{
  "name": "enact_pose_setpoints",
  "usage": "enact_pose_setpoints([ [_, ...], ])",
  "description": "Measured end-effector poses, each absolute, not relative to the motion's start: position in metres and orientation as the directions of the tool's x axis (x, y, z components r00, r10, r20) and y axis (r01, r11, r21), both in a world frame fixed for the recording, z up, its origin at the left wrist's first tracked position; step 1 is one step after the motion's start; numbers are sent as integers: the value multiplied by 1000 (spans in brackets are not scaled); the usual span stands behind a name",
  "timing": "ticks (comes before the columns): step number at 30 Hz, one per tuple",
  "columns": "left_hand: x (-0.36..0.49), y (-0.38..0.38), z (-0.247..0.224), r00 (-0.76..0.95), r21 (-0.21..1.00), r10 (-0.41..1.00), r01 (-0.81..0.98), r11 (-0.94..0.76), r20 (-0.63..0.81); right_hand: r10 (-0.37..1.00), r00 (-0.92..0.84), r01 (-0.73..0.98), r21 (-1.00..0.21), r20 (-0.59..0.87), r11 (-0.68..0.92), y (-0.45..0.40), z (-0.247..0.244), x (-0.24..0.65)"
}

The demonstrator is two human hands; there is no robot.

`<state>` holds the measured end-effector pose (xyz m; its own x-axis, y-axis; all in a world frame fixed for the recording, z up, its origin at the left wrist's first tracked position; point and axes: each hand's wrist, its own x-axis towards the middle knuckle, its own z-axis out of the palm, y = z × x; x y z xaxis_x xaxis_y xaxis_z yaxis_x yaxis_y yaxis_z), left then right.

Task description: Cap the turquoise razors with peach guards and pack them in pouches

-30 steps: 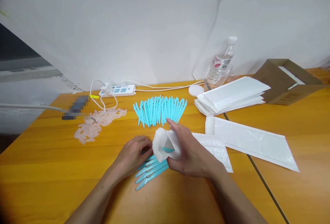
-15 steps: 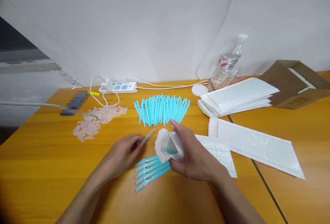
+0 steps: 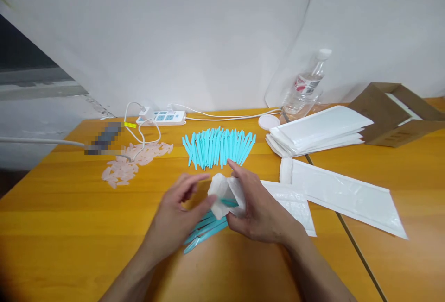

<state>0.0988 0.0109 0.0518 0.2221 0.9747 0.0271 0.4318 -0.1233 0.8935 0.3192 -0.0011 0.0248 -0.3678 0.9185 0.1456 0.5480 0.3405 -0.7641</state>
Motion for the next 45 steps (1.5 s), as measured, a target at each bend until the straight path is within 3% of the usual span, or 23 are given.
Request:
enact_pose_setpoints([
  [5,68,18,41,296,868,955,474,-148,1,913,-376,549,-755,158,357,-3,26,320],
  [12,79,28,22,519,532,835,767,-359,-185,909,-388,581,-725,154,371,-4,26,317],
  [18,85,31,21,515,434,842,803,-409,-159,910,-390,594,-715,143,368,-3,23,318],
  [21,73,33,26,484,507,863,786,-354,-147,910,-387,592,-717,147,368,-3,23,319],
  [23,57,32,33,399,653,910,721,-234,-115,911,-385,586,-725,145,363,-4,23,319],
  [25,43,28,43,248,839,967,536,-91,-53,911,-386,574,-736,142,358,-4,23,320],
  [27,37,20,54,35,952,999,303,-35,26,911,-390,563,-748,136,352,-3,23,320],
  [29,46,10,60,-132,986,987,155,-67,88,912,-389,555,-758,128,343,-3,22,319],
  [31,67,-1,61,-177,986,976,134,-102,125,913,-387,548,-764,129,340,-3,22,318],
  [36,103,-11,47,202,902,968,373,-218,151,912,-377,523,-775,162,354,-4,24,318],
  [39,87,-5,37,164,866,971,444,-228,172,913,-373,525,-773,166,355,-4,24,319],
  [42,71,4,27,339,785,941,579,-222,15,914,-376,536,-768,156,351,-4,24,319],
  [45,75,10,17,498,616,857,718,-324,-130,915,-376,555,-754,148,350,-4,23,318],
])
